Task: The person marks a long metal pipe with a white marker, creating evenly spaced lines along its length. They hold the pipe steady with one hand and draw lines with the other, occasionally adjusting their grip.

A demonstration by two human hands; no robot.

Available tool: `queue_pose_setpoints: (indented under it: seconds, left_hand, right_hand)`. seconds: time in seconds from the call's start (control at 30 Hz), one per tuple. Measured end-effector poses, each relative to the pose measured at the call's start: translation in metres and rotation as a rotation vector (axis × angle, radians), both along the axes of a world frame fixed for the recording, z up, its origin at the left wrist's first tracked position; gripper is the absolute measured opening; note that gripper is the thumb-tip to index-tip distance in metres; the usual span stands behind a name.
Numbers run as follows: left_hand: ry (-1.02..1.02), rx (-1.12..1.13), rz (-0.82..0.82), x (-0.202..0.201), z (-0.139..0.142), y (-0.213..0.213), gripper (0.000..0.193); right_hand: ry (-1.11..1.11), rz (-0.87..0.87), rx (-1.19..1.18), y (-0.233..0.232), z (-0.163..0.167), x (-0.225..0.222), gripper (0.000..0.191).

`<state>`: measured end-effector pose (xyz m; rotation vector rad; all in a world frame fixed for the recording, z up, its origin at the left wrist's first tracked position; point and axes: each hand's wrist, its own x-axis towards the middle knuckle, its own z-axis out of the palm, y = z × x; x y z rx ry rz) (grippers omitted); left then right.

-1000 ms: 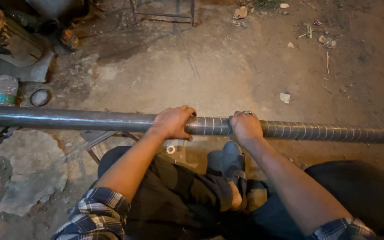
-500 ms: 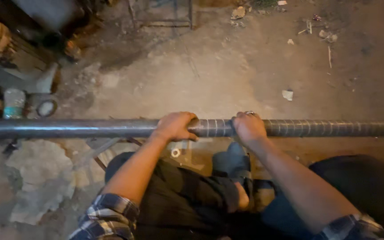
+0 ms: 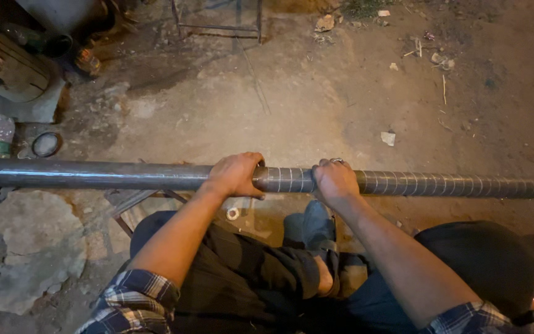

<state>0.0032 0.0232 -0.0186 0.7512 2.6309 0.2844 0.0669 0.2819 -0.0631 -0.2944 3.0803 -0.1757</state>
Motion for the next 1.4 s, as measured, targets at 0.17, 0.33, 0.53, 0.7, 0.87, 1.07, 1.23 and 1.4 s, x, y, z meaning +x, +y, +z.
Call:
queue_pose_setpoints:
  seconds: [0.17, 0.33, 0.53, 0.7, 0.87, 1.07, 1.23, 1.4]
  left_hand:
    - [0.034, 0.090, -0.035, -0.002, 0.000, -0.004, 0.076]
    - [0.000, 0.078, -0.003, 0.000, 0.001, -0.004, 0.073]
    - [-0.016, 0.077, 0.022, 0.000, 0.004, -0.004, 0.073]
    - [-0.058, 0.079, 0.025, -0.003, 0.006, -0.004, 0.073]
    - [0.005, -0.049, -0.076, -0.003, 0.005, 0.003, 0.061]
    - [0.558, -0.064, -0.109, 0.032, -0.029, 0.016, 0.046]
    - [0.553, -0.110, -0.098, 0.021, -0.045, 0.024, 0.025]
    - [0.473, -0.167, -0.137, 0.014, -0.038, 0.026, 0.028]
  right_hand:
    - [-0.004, -0.014, -0.006, 0.000, 0.003, 0.000, 0.026]
    - [0.021, 0.005, -0.040, 0.000, 0.001, 0.000, 0.023]
    - [0.004, -0.014, -0.014, -0.002, 0.001, 0.001, 0.026]
    - [0.015, 0.019, -0.016, 0.001, 0.002, 0.000, 0.031]
    - [-0.054, 0.011, 0.017, 0.001, 0.004, -0.004, 0.034]
    - [-0.075, 0.020, 0.031, 0.000, 0.005, -0.007, 0.033]
    - [-0.074, 0.019, 0.034, 0.000, 0.003, -0.008, 0.032]
    - [-0.055, 0.009, -0.007, 0.001, -0.001, -0.006, 0.032]
